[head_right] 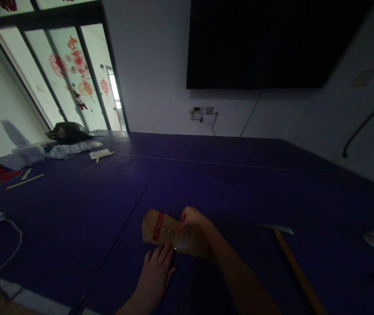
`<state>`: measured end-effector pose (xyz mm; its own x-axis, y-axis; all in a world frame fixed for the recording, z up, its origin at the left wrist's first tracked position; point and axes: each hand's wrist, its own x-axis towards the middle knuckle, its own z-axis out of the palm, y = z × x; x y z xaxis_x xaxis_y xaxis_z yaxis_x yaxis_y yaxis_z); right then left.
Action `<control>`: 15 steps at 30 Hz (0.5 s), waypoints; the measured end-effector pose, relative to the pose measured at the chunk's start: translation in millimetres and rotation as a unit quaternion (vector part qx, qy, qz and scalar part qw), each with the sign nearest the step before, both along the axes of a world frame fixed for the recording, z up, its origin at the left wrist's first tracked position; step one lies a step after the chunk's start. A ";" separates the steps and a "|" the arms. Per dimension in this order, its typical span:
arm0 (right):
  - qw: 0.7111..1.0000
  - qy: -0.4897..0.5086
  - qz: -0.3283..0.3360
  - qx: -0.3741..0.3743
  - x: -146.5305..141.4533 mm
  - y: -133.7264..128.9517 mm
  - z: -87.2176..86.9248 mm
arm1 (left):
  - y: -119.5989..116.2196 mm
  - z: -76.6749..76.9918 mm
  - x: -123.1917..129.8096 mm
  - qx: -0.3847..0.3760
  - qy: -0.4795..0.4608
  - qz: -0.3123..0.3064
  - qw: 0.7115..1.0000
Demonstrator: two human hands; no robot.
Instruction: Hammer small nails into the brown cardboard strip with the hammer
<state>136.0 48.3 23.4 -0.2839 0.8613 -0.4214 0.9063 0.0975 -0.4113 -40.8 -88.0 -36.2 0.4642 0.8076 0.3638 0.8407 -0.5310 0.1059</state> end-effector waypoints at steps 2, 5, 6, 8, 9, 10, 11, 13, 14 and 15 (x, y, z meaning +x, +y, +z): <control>1.000 -0.004 -0.008 -0.005 -0.5 -1.2 -0.1 | -1.1 -0.1 -0.5 0.004 0.005 -0.002 1.000; 0.999 -0.009 -0.033 -0.007 0.4 -6.6 -2.0 | -2.3 0.0 -2.7 0.004 0.012 -0.007 1.000; 0.999 -0.012 -0.045 -0.007 1.0 -9.7 -3.3 | -2.2 0.0 -3.7 0.004 0.014 -0.009 1.000; 0.997 -0.017 -0.075 -0.004 2.5 -18.2 -6.8 | -0.7 0.4 -6.0 0.006 0.017 -0.022 1.000; 0.996 -0.019 -0.093 0.001 3.3 -23.4 -8.9 | 0.8 1.0 -7.3 0.007 0.018 -0.032 0.999; 0.994 -0.020 -0.111 0.009 4.0 -29.0 -11.0 | 2.8 2.1 -8.6 0.007 0.018 -0.041 0.999; 0.991 -0.021 -0.129 0.019 4.6 -35.0 -13.1 | 5.2 3.8 -10.1 0.005 0.016 -0.053 0.998; 0.985 -0.021 -0.162 0.047 4.9 -47.0 -16.5 | 10.8 8.4 -13.5 -0.004 0.013 -0.082 0.997; 0.982 -0.021 -0.176 0.062 4.5 -52.8 -17.8 | 13.7 11.1 -15.5 -0.010 0.011 -0.099 0.995; 0.979 -0.022 -0.189 0.076 3.8 -58.3 -18.9 | 16.4 13.8 -17.5 -0.017 0.009 -0.116 0.993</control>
